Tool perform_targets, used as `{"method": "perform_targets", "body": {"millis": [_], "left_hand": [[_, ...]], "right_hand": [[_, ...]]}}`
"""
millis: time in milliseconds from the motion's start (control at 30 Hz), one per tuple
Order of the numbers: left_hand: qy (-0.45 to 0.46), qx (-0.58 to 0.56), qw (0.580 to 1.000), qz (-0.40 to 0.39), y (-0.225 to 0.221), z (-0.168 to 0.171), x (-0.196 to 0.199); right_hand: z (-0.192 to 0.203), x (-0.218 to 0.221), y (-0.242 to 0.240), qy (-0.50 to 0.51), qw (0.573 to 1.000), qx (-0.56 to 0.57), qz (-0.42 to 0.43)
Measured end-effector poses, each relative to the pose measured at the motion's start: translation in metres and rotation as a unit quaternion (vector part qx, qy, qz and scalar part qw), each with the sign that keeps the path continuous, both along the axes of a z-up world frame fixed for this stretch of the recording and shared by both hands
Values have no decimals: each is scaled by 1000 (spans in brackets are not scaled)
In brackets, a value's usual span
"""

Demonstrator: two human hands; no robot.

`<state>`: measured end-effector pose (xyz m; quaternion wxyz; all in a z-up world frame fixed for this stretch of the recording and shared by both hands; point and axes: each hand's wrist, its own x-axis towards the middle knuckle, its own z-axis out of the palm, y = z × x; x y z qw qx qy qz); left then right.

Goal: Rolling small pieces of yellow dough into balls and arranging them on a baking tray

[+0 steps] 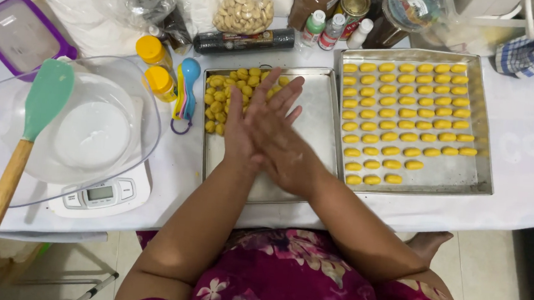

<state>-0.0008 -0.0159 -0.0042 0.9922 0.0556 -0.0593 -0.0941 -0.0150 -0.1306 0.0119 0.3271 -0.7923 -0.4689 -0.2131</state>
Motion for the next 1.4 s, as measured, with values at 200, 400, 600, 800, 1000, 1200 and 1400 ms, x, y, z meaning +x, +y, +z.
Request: {"method": "perform_targets", "body": {"millis": [200,400,600,800,1000,1200,1400], "left_hand": [[26,120,992,30,26,39,0],[-12,164,986,-12,7,59,-22],[-75,210,975,17,29,57,-17],[-32,230,973,16,14,81,-27],[-25,161,983,-82,0,39,-17],[9,189,981,28,13,55,-15],[59,207,972,-98,-31,34,-24]], "right_hand": [[28,-25,-9,69,995,58,45],[21,-6,-22,-38,998,-33,-39],[53,-45,-11,53,994,46,80],[42,-12,-32,-20,999,-27,-33],[38,-26,-11,17,998,23,51],[29,-16,-39,0,999,-41,-1],[-16,-11,-51,18,998,-41,-40]]}}
